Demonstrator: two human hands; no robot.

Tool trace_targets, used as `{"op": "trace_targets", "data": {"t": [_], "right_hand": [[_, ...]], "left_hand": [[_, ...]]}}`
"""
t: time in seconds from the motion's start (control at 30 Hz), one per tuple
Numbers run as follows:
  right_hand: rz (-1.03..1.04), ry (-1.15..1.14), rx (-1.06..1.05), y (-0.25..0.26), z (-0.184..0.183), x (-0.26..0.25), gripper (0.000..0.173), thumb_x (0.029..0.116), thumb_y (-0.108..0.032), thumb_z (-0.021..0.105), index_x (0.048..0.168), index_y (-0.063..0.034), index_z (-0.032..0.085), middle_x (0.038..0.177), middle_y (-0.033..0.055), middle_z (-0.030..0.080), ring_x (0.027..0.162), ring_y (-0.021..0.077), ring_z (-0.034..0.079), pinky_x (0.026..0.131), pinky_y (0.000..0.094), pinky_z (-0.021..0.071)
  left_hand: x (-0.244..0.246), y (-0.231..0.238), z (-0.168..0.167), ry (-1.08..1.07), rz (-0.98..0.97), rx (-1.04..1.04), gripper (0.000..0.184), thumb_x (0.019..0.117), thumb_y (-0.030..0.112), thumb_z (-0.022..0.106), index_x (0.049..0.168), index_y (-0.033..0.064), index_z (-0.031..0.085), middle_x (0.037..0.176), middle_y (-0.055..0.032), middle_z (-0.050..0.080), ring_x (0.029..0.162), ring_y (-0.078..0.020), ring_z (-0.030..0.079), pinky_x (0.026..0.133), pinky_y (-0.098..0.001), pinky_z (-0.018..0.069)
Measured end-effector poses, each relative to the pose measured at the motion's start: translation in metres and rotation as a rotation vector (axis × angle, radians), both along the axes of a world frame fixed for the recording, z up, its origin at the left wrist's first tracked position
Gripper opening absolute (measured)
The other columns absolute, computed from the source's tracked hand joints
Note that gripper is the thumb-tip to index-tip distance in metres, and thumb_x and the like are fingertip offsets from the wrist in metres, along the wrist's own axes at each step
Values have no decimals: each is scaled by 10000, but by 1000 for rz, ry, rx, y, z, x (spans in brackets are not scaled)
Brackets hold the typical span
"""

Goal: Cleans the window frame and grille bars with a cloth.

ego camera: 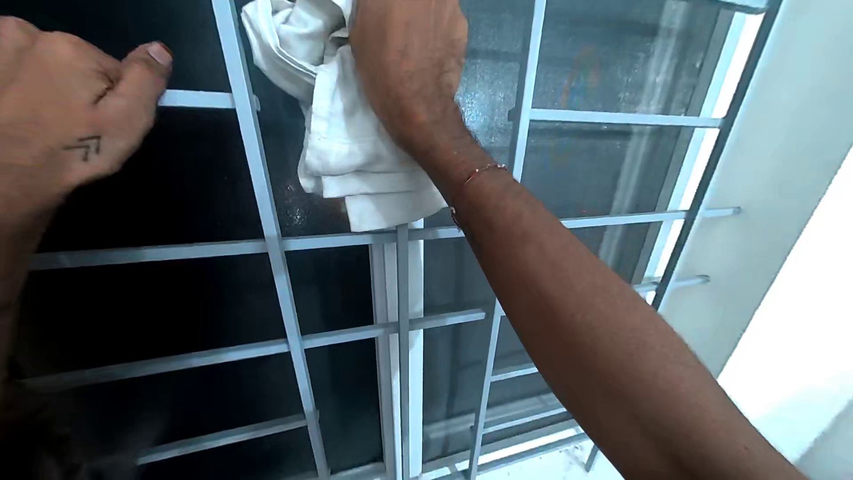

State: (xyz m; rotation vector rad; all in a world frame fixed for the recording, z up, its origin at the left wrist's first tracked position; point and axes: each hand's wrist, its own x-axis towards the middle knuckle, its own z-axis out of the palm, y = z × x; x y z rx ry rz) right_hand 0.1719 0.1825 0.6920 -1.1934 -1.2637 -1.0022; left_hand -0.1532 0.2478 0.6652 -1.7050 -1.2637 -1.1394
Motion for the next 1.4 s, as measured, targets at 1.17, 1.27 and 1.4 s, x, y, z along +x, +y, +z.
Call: {"op": "trace_targets", "data": {"t": [1.17, 1.27, 1.4], "right_hand": [[147, 227, -147, -15, -117, 10, 433, 987, -499, 586, 1034, -76, 666, 690, 30, 660, 680, 233, 691, 582, 418, 502], [182, 187, -142, -14, -125, 15, 425, 971, -496, 597, 1049, -82, 653, 675, 17, 646, 680, 228, 686, 600, 425, 509], [291, 141, -91, -7, -146, 20, 412, 982, -462, 592, 1054, -60, 646, 774, 48, 675, 826, 252, 684, 786, 472, 510]], "left_hand": [[44, -37, -21, -106, -296, 2, 509, 1109, 415, 363, 906, -9, 559, 735, -89, 487, 636, -157, 458, 601, -395, 388], [44, -38, -21, -107, -295, -7, 502, 1103, 424, 362, 891, 12, 556, 735, -82, 491, 639, -158, 466, 601, -397, 389], [41, -40, -22, -84, -249, 20, 553, 1105, 441, 359, 925, -31, 584, 769, -169, 555, 676, -255, 534, 624, -498, 419]]}}
